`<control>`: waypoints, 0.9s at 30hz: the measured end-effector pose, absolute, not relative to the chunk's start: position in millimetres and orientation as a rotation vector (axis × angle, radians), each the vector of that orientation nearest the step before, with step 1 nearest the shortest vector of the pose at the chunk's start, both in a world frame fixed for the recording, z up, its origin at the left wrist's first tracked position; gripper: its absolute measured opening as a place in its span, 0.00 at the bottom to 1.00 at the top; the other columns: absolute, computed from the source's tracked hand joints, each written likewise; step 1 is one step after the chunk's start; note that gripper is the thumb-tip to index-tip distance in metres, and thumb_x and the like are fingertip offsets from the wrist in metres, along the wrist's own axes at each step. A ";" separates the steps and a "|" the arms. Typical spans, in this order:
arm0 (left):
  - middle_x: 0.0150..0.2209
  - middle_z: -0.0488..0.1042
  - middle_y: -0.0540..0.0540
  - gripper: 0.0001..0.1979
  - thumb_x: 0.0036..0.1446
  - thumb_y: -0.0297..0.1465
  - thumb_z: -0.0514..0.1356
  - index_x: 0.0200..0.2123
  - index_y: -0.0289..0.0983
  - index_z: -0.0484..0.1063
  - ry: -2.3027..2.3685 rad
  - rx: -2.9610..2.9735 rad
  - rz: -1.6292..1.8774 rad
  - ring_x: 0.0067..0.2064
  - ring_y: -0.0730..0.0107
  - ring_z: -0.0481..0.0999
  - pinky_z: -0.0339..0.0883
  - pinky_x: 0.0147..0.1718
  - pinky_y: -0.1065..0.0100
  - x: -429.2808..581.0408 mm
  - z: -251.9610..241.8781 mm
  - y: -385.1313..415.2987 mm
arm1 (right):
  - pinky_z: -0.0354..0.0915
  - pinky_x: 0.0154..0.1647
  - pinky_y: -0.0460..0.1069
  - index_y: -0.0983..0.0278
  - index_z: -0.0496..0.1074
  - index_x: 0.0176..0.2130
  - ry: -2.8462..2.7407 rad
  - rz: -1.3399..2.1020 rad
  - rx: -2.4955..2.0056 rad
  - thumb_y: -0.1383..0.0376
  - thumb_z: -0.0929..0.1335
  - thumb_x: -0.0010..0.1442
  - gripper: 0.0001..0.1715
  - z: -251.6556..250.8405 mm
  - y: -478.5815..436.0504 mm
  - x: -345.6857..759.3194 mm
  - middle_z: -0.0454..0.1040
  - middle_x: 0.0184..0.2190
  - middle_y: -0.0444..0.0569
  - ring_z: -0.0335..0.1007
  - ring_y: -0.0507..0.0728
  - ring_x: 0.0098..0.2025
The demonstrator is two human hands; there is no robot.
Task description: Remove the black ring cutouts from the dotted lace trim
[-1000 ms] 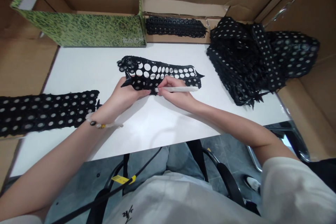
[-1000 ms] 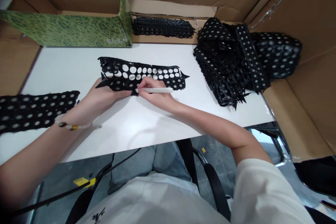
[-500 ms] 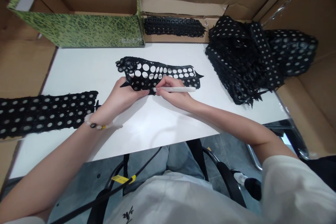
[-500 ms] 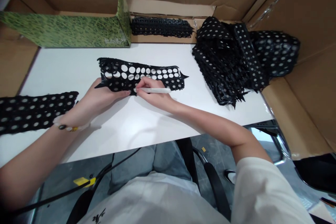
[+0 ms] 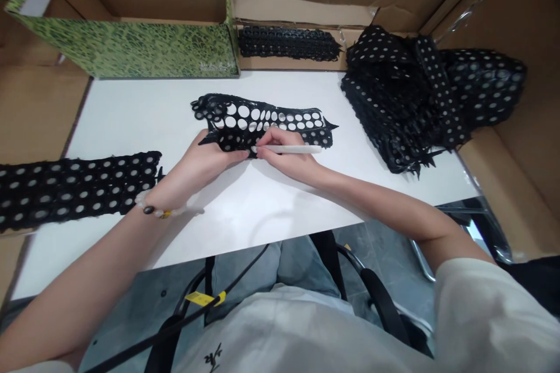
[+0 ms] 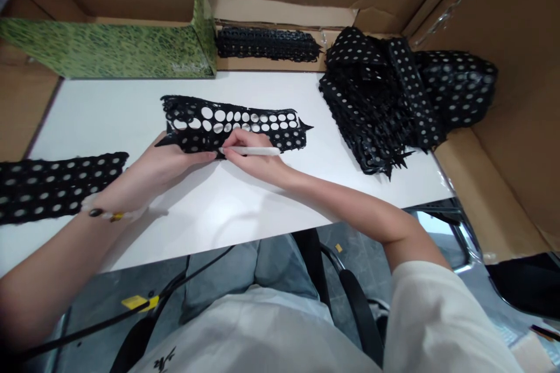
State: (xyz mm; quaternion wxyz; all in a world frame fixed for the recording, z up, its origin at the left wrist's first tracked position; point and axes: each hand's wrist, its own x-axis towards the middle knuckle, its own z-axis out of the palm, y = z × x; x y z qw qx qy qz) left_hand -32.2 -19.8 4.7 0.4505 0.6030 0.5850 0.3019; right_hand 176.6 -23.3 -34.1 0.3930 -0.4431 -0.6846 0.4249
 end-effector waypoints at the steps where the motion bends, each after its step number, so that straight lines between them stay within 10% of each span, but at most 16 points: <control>1: 0.39 0.83 0.45 0.14 0.43 0.36 0.74 0.34 0.41 0.78 1.463 1.511 0.765 0.44 0.52 0.81 0.77 0.40 0.59 -33.8 5.1 -18.7 | 0.66 0.41 0.52 0.61 0.73 0.34 -1.703 1.104 -1.124 0.60 0.71 0.60 0.06 -32.1 -23.1 178.2 0.79 0.33 0.45 0.74 0.56 0.37; 27: 0.35 0.83 0.46 0.16 0.44 0.40 0.76 0.29 0.37 0.78 1.405 1.549 0.717 0.38 0.60 0.79 0.72 0.37 0.65 -33.4 -0.4 -21.7 | 0.66 0.40 0.52 0.61 0.72 0.33 -1.727 1.136 -1.165 0.64 0.70 0.57 0.02 -29.5 -28.8 179.2 0.80 0.32 0.44 0.75 0.56 0.36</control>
